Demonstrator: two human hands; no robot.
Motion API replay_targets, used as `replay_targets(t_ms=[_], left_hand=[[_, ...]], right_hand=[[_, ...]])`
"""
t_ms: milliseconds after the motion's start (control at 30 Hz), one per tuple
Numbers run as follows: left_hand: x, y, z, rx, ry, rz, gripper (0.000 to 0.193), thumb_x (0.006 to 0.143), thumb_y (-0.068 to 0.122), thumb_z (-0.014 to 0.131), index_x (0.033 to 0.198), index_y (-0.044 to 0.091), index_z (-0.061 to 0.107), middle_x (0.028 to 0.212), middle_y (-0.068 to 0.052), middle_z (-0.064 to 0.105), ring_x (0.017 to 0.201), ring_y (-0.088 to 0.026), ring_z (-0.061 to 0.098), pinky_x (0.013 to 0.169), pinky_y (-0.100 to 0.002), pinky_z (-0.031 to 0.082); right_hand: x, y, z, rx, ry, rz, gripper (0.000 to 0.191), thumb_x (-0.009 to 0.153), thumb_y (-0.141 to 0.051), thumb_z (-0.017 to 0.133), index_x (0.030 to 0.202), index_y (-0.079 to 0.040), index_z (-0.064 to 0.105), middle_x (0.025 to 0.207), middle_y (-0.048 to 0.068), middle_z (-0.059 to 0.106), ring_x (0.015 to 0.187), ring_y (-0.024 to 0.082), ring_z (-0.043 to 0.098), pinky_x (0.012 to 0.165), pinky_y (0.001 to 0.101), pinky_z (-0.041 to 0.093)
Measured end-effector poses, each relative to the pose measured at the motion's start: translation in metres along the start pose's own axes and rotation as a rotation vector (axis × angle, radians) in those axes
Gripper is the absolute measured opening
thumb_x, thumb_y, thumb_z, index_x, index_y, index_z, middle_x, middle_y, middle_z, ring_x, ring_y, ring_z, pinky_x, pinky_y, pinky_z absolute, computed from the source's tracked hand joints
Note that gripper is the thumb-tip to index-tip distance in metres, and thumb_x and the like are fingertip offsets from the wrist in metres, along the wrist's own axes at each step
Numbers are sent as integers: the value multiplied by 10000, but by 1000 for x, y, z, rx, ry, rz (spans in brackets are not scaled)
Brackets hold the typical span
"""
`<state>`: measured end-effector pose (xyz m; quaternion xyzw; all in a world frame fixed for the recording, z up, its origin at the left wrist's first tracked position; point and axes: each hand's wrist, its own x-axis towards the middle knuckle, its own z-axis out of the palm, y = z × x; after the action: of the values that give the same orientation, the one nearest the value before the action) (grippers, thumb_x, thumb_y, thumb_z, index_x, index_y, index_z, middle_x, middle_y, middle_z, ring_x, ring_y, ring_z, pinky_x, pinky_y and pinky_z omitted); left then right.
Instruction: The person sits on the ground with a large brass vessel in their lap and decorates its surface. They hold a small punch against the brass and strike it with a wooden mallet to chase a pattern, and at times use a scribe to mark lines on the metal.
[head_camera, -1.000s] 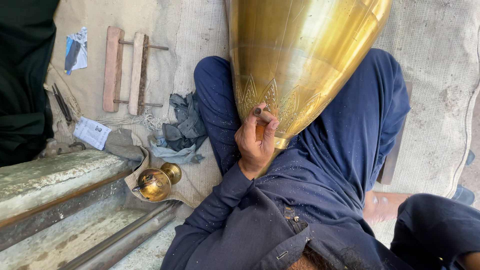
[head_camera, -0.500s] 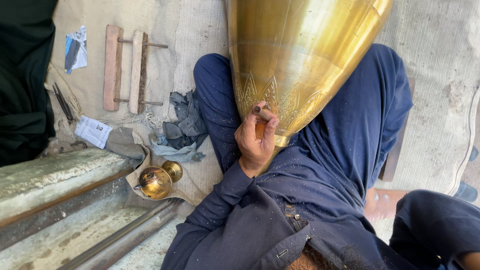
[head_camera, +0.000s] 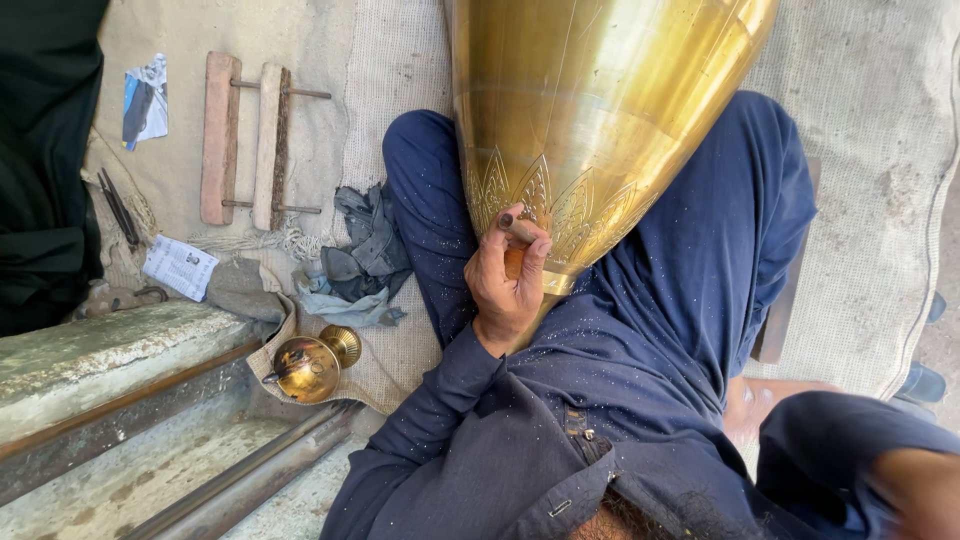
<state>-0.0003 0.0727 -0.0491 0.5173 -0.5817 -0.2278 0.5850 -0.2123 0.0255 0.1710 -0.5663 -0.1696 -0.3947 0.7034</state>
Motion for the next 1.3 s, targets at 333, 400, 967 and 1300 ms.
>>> replay_targets(t_ms=[333, 400, 967, 1300], left_hand=[[4, 5, -4, 98, 14, 25, 306, 1064, 85, 619, 1327, -51, 540, 896, -61, 700, 805, -160, 731, 821, -304, 595], [5, 2, -3, 76, 19, 19, 331, 1053, 88, 629, 1333, -61, 537, 894, -59, 704, 797, -154, 731, 798, -292, 596], [-6, -9, 0, -39, 16, -32, 410, 1063, 87, 633, 1419, -52, 485, 941, -77, 707, 865, -147, 718, 811, -289, 597], [56, 0, -23, -249, 239, -130, 351, 1073, 81, 609, 1384, -18, 478, 955, -47, 647, 825, -116, 653, 771, -260, 564]], right_hand=[[-6, 43, 17, 97, 29, 226, 579, 1076, -506, 412, 1233, -4, 655, 1063, 201, 709, 922, 394, 683, 867, 521, 558], [-11, 39, 16, 100, 19, 222, 569, 1065, -496, 431, 1241, -4, 655, 1064, 198, 713, 916, 388, 678, 864, 516, 554], [-54, 53, 3, 43, 72, 216, 533, 978, -412, 598, 1314, -4, 662, 1071, 171, 750, 870, 340, 639, 843, 478, 516], [-102, 37, 1, -464, 723, 402, 562, 926, -363, 696, 1357, -3, 666, 1075, 155, 772, 843, 312, 616, 830, 455, 493]])
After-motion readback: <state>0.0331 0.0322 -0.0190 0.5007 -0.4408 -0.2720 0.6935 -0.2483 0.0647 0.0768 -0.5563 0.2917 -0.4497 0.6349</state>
